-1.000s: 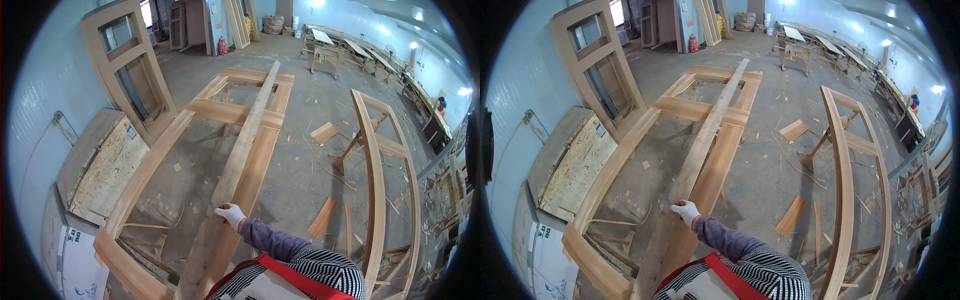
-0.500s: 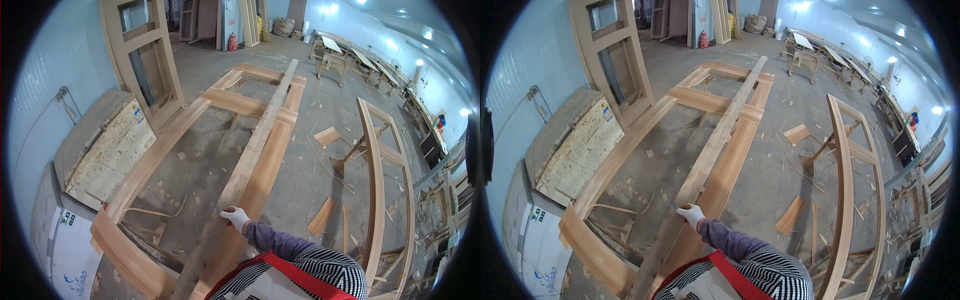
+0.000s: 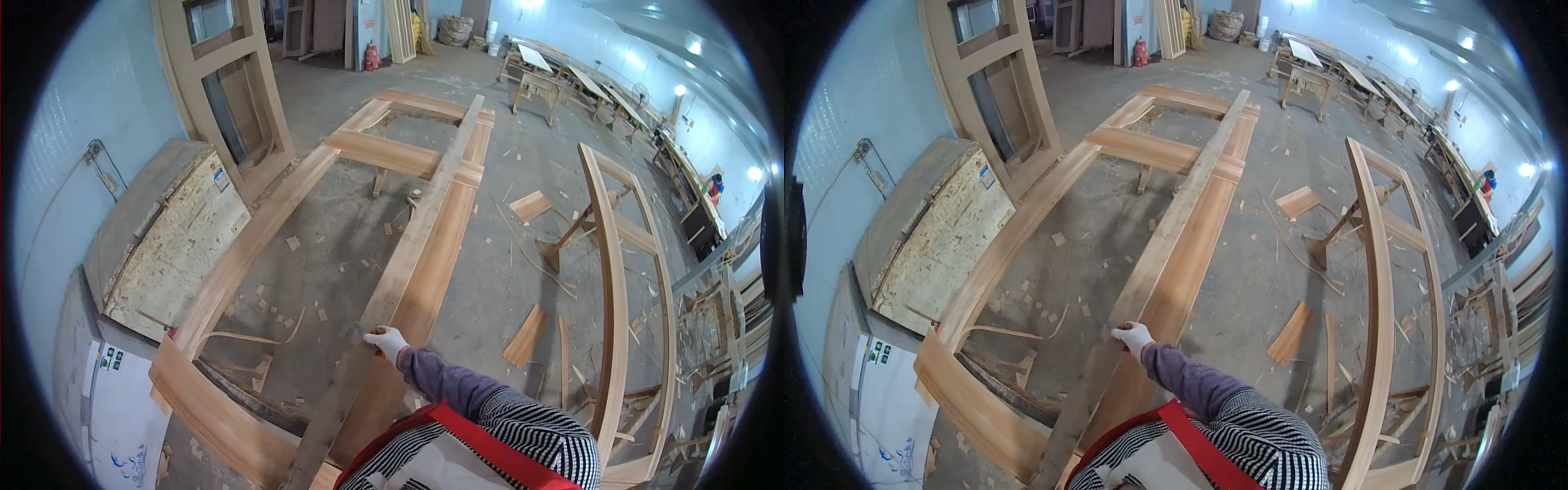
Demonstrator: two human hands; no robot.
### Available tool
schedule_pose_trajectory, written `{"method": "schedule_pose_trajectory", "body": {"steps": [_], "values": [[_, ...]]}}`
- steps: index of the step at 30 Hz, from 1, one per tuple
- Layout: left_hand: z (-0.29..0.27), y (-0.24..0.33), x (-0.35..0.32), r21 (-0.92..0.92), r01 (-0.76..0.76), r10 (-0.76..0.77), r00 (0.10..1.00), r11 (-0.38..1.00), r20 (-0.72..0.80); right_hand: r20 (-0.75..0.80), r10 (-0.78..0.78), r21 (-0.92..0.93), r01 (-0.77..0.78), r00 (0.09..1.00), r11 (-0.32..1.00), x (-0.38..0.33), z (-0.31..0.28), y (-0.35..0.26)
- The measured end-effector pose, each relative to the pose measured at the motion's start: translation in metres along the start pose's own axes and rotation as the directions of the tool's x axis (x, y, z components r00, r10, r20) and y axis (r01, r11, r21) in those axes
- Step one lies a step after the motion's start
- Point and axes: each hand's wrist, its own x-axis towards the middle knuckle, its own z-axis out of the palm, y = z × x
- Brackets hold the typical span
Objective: Marking lines and points on wooden frames using a pencil and a wooden guide plank.
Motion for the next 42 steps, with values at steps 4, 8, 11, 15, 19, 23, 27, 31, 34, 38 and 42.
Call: {"method": "schedule_pose_trajectory", "body": {"steps": [4, 8, 11, 15, 19, 23, 27, 31, 34, 38, 42], "values": [[-0.009, -0.006, 0.005, 0.595, -0.431, 0.713, 0.585, 0.678, -0.387, 0.017, -0.117, 0.089, 0.116, 0.993, 0.989, -0.001, 0.000, 0.002], [-0.007, -0.007, -0.006, 0.532, -0.352, 0.517, 0.834, 0.770, -0.195, -0.017, 0.067, -0.012, -0.067, 0.998, 0.998, 0.010, -0.001, 0.013], [0.000, -0.006, -0.014, 0.413, -0.214, 0.245, 0.969, 0.886, -0.024, -0.002, 0.001, 0.034, -0.001, 1.000, 0.999, 0.019, -0.002, 0.022], [0.009, -0.009, -0.017, 0.438, -0.269, 0.316, 0.948, 0.858, -0.037, -0.032, -0.049, 0.007, 0.049, 0.998, 0.999, 0.019, -0.012, 0.032], [0.009, -0.005, -0.021, 0.452, -0.206, 0.244, 0.970, 0.868, -0.025, -0.049, 0.000, -0.016, -0.001, 0.999, 1.000, 0.023, -0.009, 0.033], [-0.007, 0.034, -0.018, 0.316, -0.292, 0.369, 0.904, 0.903, -0.217, -0.015, -0.001, -0.027, 0.001, 1.000, 1.000, 0.034, -0.009, 0.033], [-0.029, 0.112, 0.003, 0.159, -0.432, 0.460, 0.808, 0.888, -0.368, 0.059, -0.028, 0.050, 0.025, 0.998, 0.998, 0.046, -0.007, 0.043], [-0.037, 0.176, 0.018, 0.051, -0.428, 0.429, 0.882, 0.903, -0.194, 0.066, 0.011, -0.027, -0.009, 0.998, 1.000, 0.058, 0.001, 0.049], [-0.042, 0.188, 0.030, 0.061, -0.306, 0.305, 0.952, 0.950, 0.019, 0.170, 0.163, -0.173, -0.134, 0.972, 0.976, 0.058, -0.009, 0.044], [-0.028, 0.182, 0.038, -0.068, -0.313, 0.309, 0.949, 0.947, -0.066, 0.316, -0.165, -0.705, 0.347, 0.934, 0.618, 0.039, -0.038, 0.038], [-0.018, 0.169, 0.043, 0.069, -0.304, 0.310, 0.944, 0.950, -0.114, 0.181, 0.005, -0.332, 0.057, 0.983, 0.941, 0.014, -0.048, 0.051]]}}
